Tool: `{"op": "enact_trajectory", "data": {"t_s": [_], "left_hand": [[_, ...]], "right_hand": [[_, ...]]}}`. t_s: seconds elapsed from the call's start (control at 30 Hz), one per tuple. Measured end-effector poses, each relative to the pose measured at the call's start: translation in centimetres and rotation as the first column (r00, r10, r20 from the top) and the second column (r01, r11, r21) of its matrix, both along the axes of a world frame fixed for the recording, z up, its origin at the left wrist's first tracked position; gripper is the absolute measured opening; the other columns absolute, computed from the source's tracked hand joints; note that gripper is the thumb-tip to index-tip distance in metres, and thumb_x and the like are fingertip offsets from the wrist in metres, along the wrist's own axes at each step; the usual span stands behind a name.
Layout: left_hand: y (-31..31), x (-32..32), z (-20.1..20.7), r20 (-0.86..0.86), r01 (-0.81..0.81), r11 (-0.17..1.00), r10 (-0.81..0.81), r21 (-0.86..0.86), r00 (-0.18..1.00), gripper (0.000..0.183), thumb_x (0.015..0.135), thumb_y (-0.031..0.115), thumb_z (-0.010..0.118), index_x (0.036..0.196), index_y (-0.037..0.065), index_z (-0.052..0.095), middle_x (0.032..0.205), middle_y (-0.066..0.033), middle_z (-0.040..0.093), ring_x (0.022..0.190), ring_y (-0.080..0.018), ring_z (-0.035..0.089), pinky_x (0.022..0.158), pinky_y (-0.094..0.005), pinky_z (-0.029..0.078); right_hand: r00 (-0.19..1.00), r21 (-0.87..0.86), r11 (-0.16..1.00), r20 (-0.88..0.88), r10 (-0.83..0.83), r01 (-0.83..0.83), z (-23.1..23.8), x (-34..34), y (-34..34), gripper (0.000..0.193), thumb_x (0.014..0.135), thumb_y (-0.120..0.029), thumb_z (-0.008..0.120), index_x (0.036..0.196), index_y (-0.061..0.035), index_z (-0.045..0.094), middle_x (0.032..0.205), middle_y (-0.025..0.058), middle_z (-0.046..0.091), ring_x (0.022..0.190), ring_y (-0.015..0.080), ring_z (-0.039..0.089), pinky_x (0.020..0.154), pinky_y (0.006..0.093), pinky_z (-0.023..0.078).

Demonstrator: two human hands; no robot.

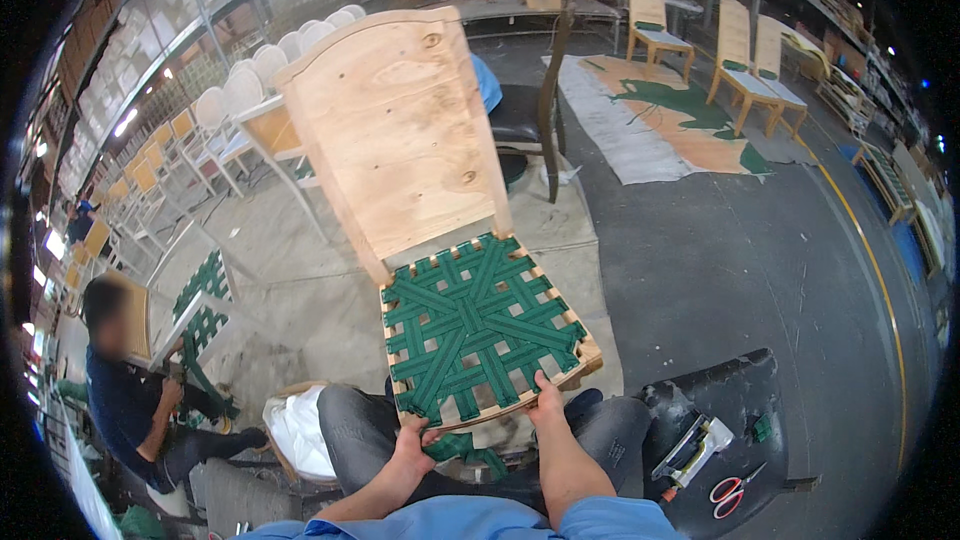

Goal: The person weaves green straps into a wooden chair seat frame, then staples them in place. They cover the woven seat with a white fabric sheet and staple it to the underside of the chair. Finally, they lift the chair and place it upright next to other finished chairs.

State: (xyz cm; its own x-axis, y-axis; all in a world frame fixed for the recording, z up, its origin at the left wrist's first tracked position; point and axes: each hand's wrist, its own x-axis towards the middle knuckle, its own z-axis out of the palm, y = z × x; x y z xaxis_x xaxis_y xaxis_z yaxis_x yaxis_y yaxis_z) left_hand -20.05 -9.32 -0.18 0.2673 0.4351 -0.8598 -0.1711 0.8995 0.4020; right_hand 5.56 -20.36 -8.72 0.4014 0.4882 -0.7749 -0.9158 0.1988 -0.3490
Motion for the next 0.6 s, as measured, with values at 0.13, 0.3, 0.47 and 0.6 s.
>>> {"op": "enact_trajectory", "data": {"t_s": [0.13, 0.3, 0.47, 0.6], "left_hand": [[-1.5, -1.6, 3.5, 0.123, 0.453, 0.869, -0.481, 0.198, 0.868, 0.027, 0.106, 0.021, 0.053, 0.125, 0.004, 0.061, 0.104, -0.0084, 0.074, 0.057, -0.0066, 0.047, 0.047, -0.0211, 0.034], [-2.9, 1.7, 8.8, 0.205, 0.706, 0.633, -0.773, 0.317, 0.601, 0.041, 0.103, 0.021, 0.064, 0.140, 0.002, 0.058, 0.109, -0.0078, 0.073, 0.065, -0.0066, 0.054, 0.053, -0.0215, 0.041], [-1.4, 2.0, 9.9, 0.084, 0.527, 0.586, -0.714, 0.616, 0.695, 0.041, 0.101, 0.008, 0.066, 0.140, 0.001, 0.057, 0.117, -0.0067, 0.071, 0.100, -0.0108, 0.067, 0.084, -0.0258, 0.055], [1.6, 6.2, 11.8, 0.054, 0.411, 0.518, -0.668, 0.750, 0.742, 0.029, 0.099, -0.001, 0.063, 0.128, -0.002, 0.063, 0.111, -0.0071, 0.073, 0.098, -0.0122, 0.068, 0.090, -0.0285, 0.056]], "right_hand": [[0.985, -0.026, 0.989, -0.101, 0.142, -0.145, 0.4, -5.0, 0.8, 0.049, 0.102, -0.037, 0.065, 0.143, -0.0142, 0.051, 0.134, 0.0127, 0.062, 0.117, 0.0379, 0.061, 0.094, 0.0690, 0.048], [0.950, -0.047, 0.952, -0.088, 0.299, -0.304, -1.9, -5.5, -1.4, 0.054, 0.103, -0.041, 0.062, 0.149, -0.0156, 0.047, 0.145, 0.0142, 0.054, 0.132, 0.0379, 0.052, 0.105, 0.0717, 0.040], [0.895, -0.071, 0.896, -0.121, 0.429, -0.439, 0.2, -8.3, -0.7, 0.055, 0.104, -0.042, 0.060, 0.152, -0.0193, 0.046, 0.145, 0.0156, 0.055, 0.133, 0.0375, 0.052, 0.112, 0.0708, 0.032], [0.869, -0.220, 0.841, -0.095, 0.485, -0.493, 0.8, -6.2, -1.9, 0.050, 0.100, -0.052, 0.064, 0.133, -0.0152, 0.057, 0.122, 0.0086, 0.064, 0.104, 0.0308, 0.065, 0.091, 0.0548, 0.051]]}}
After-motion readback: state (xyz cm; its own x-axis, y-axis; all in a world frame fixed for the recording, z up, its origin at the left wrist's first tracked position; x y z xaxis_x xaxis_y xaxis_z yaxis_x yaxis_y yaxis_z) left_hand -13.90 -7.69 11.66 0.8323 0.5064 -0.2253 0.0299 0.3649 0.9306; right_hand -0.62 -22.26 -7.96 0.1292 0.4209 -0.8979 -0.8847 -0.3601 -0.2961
